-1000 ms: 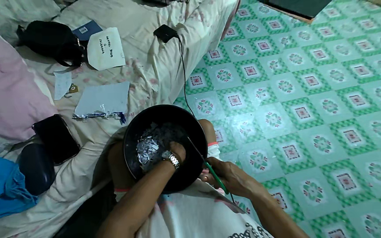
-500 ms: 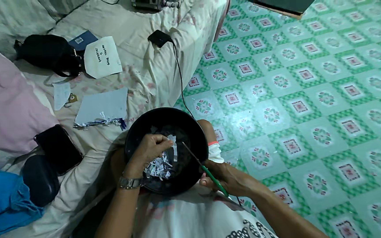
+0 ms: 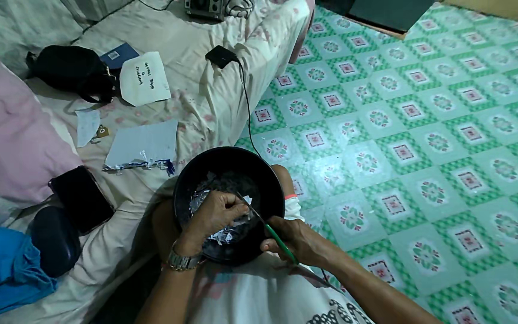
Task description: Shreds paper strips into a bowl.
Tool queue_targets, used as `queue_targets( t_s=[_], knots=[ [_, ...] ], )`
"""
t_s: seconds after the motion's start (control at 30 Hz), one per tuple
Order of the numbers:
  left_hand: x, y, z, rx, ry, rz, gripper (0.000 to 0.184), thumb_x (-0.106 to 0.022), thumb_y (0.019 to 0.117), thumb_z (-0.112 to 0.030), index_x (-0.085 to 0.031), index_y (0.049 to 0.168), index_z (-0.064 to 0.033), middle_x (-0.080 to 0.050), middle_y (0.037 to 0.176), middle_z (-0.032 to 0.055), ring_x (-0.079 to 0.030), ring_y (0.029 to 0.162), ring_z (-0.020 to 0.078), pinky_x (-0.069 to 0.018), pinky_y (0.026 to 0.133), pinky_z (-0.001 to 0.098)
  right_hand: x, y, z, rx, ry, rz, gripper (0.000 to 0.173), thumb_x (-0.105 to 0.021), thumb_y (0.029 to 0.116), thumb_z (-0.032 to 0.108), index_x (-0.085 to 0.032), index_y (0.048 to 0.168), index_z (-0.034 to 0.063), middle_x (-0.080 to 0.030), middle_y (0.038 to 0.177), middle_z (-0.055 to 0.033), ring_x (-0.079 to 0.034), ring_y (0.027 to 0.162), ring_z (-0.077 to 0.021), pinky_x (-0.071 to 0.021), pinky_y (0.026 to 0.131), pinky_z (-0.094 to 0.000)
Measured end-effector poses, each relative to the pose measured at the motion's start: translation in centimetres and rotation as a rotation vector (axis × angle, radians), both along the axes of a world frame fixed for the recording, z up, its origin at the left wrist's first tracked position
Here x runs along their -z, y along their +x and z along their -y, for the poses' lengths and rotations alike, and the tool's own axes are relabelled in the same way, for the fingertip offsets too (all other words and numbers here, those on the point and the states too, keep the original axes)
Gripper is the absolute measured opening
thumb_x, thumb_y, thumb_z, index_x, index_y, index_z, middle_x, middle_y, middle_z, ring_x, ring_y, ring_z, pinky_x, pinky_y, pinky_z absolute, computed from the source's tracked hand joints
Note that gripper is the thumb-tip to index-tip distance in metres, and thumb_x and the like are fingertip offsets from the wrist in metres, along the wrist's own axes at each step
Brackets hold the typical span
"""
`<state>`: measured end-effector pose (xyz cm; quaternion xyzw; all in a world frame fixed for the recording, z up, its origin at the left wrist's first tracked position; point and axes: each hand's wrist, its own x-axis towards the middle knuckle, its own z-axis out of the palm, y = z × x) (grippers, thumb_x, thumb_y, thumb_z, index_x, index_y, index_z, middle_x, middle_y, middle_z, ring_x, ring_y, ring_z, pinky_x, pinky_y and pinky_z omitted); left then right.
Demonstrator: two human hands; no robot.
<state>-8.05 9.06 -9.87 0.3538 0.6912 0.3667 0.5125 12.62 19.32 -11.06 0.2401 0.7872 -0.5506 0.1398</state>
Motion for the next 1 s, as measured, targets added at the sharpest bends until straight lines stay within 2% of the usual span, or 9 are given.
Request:
queue_targets(
  t_s=[0.13, 0.23, 0.33, 0.37, 0.47, 0.53, 0.73, 0.87, 1.0],
  knots=[
    [0.4, 0.5, 0.1, 0.055, -0.018, 0.034, 0.015, -0.065, 0.0975, -0.007, -0.066, 0.084, -0.001, -0.053, 0.065, -0.0098, -0.049, 0.055, -0.0049, -0.0438, 0.057, 0.0124, 0.3, -0.4, -0.1, -0.007, -0.051, 0.041, 0.049, -0.063, 0.0985, 0.047, -0.059, 0.111, -0.0006, -0.059, 0.075, -0.0041, -0.058, 0.062, -0.0114, -0.051, 0.063, -0.0301],
    [0.5, 0.6, 0.3, 0.003, -0.003, 0.058, 0.014, -0.065, 0.0968, -0.005, -0.065, 0.083, -0.0015, -0.054, 0.064, -0.0104, -0.051, 0.055, -0.005, -0.0453, 0.057, 0.0121, 0.0, -0.8, -0.2, 0.038, -0.099, 0.01, 0.039, -0.066, 0.0985, 0.037, -0.06, 0.106, -0.0007, -0.058, 0.07, -0.0004, -0.056, 0.056, -0.0053, -0.0497, 0.058, -0.0223],
    [0.4, 0.1, 0.2, -0.03, -0.067, -0.06, 0.013, -0.064, 0.099, -0.007, -0.067, 0.089, 0.0015, -0.058, 0.071, -0.0042, -0.052, 0.058, -0.0022, -0.0465, 0.059, 0.0149, -0.3, -0.9, -0.3, 0.033, -0.137, 0.027, 0.034, -0.068, 0.0983, 0.032, -0.061, 0.104, -0.0003, -0.058, 0.068, 0.0009, -0.056, 0.054, -0.0038, -0.0491, 0.057, -0.0201],
    [0.3, -0.2, 0.1, -0.011, -0.108, -0.172, 0.015, -0.063, 0.1005, -0.009, -0.07, 0.096, 0.0033, -0.063, 0.078, 0.0019, -0.055, 0.064, 0.0034, -0.0483, 0.064, 0.0206, -0.2, -0.9, -0.4, 0.008, -0.132, 0.038, 0.035, -0.067, 0.0989, 0.034, -0.06, 0.105, -0.0001, -0.059, 0.069, 0.0002, -0.057, 0.056, -0.0048, -0.0502, 0.058, -0.0214],
    [0.6, -1.4, -0.7, 0.052, -0.294, -0.432, 0.028, -0.057, 0.1056, -0.013, -0.067, 0.125, 0.0048, -0.069, 0.11, 0.0252, -0.066, 0.103, 0.0371, -0.0484, 0.096, 0.0538, 0.2, -0.4, -1.0, -0.104, -0.082, 0.084, 0.048, -0.061, 0.1004, 0.044, -0.06, 0.115, -0.0023, -0.063, 0.079, -0.0081, -0.062, 0.066, -0.0161, -0.0539, 0.068, -0.0354],
    [0.8, -1.7, -1.2, 0.104, -0.369, -0.5, 0.041, -0.052, 0.1073, -0.014, -0.053, 0.146, -0.0013, -0.067, 0.116, 0.0258, -0.064, 0.11, 0.0415, -0.0456, 0.1, 0.0579, 0.2, 0.1, -1.5, -0.127, -0.079, 0.119, 0.052, -0.06, 0.1002, 0.046, -0.059, 0.119, -0.0026, -0.065, 0.084, -0.0109, -0.064, 0.072, -0.02, -0.0545, 0.073, -0.0403],
    [1.7, -0.5, -3.5, 0.378, -0.427, -0.542, 0.029, -0.05, 0.1078, -0.016, -0.071, 0.118, 0.001, -0.068, 0.12, 0.0235, -0.062, 0.118, 0.0396, -0.0443, 0.102, 0.058, 1.2, 2.3, -2.5, 0.026, -0.138, 0.025, 0.049, -0.066, 0.0966, 0.039, -0.056, 0.121, -0.0027, -0.06, 0.081, -0.0016, -0.058, 0.066, -0.0051, -0.0511, 0.065, -0.0231],
    [3.5, 1.8, -5.9, 0.624, -0.483, -0.551, 0.03, -0.055, 0.1034, -0.011, -0.066, 0.127, 0.0038, -0.063, 0.128, 0.0275, -0.058, 0.124, 0.0448, -0.0434, 0.103, 0.0625, 2.9, 3.9, -2.7, 0.029, -0.223, -0.203, 0.085, -0.068, 0.0861, 0.06, -0.047, 0.135, -0.0057, -0.061, 0.097, 0.0009, -0.058, 0.085, 0.0013, -0.0495, 0.076, -0.0171],
    [4.1, 5.1, -7.2, 0.85, -0.61, -0.545, 0.035, -0.052, 0.1034, -0.004, -0.055, 0.131, 0.017, -0.051, 0.142, 0.0346, -0.047, 0.136, 0.0495, -0.0362, 0.111, 0.0622, 3.8, 5.5, -3.3, -0.077, -0.32, -0.316, 0.121, -0.064, 0.0786, 0.077, -0.023, 0.155, -0.0081, -0.06, 0.126, -0.0114, -0.056, 0.115, -0.0083, -0.0484, 0.089, -0.0218]
  ],
)
